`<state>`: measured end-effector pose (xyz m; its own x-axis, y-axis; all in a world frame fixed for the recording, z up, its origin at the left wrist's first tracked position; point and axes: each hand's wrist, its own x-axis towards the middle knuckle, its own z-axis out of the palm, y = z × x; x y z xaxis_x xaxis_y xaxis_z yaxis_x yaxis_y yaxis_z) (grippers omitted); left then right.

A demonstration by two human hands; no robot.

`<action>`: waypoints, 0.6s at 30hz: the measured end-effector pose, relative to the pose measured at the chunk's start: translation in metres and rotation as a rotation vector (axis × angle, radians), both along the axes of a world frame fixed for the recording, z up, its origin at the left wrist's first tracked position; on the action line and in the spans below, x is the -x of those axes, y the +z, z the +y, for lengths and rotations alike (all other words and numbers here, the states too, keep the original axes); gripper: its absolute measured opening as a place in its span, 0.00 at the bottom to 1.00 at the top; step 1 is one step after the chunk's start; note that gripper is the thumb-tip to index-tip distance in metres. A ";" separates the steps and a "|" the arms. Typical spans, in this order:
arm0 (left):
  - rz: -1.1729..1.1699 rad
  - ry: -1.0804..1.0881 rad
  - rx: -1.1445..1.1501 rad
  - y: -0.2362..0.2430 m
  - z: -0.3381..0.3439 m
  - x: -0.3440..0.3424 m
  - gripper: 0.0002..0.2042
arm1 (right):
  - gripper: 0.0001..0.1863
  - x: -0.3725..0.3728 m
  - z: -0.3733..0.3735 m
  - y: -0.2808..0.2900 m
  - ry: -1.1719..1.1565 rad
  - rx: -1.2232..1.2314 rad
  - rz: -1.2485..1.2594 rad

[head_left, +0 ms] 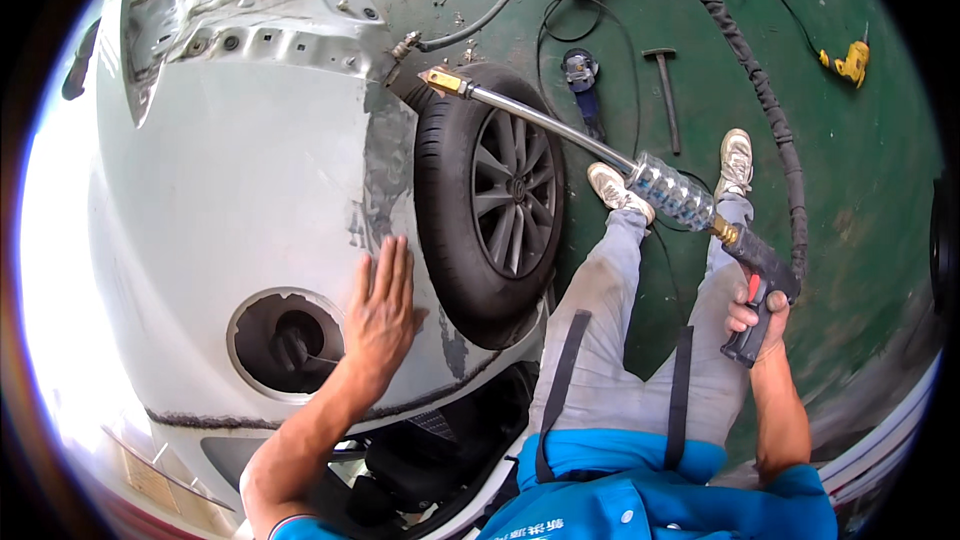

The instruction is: The person uses a hammer to tap and shape the front fender of a white car, then switches to an angle grinder to smooth the surface, and finally uses a pneumatic die grinder to further refine the area. The work is performed in a workshop setting with tools visible on the floor.

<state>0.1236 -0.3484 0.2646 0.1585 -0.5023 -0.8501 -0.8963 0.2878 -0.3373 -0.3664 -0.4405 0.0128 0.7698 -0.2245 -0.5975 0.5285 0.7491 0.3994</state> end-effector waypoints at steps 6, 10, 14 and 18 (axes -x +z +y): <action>-0.025 -0.036 0.067 -0.003 -0.007 -0.010 0.43 | 0.45 -0.003 -0.003 0.009 0.049 -0.006 0.007; -0.038 0.012 0.140 -0.010 -0.025 -0.018 0.41 | 0.44 0.004 -0.016 0.011 0.106 0.011 -0.008; -0.032 0.051 0.040 0.016 0.015 0.002 0.41 | 0.43 0.011 -0.016 0.012 0.121 0.005 -0.025; -0.025 0.034 -0.051 0.036 0.035 0.015 0.41 | 0.44 0.018 -0.026 0.008 0.155 -0.034 0.016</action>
<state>0.1088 -0.3138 0.3008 0.1964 -0.4525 -0.8698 -0.8971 0.2750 -0.3457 -0.3849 -0.4669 0.0207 0.7842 -0.0834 -0.6148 0.4140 0.8085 0.4183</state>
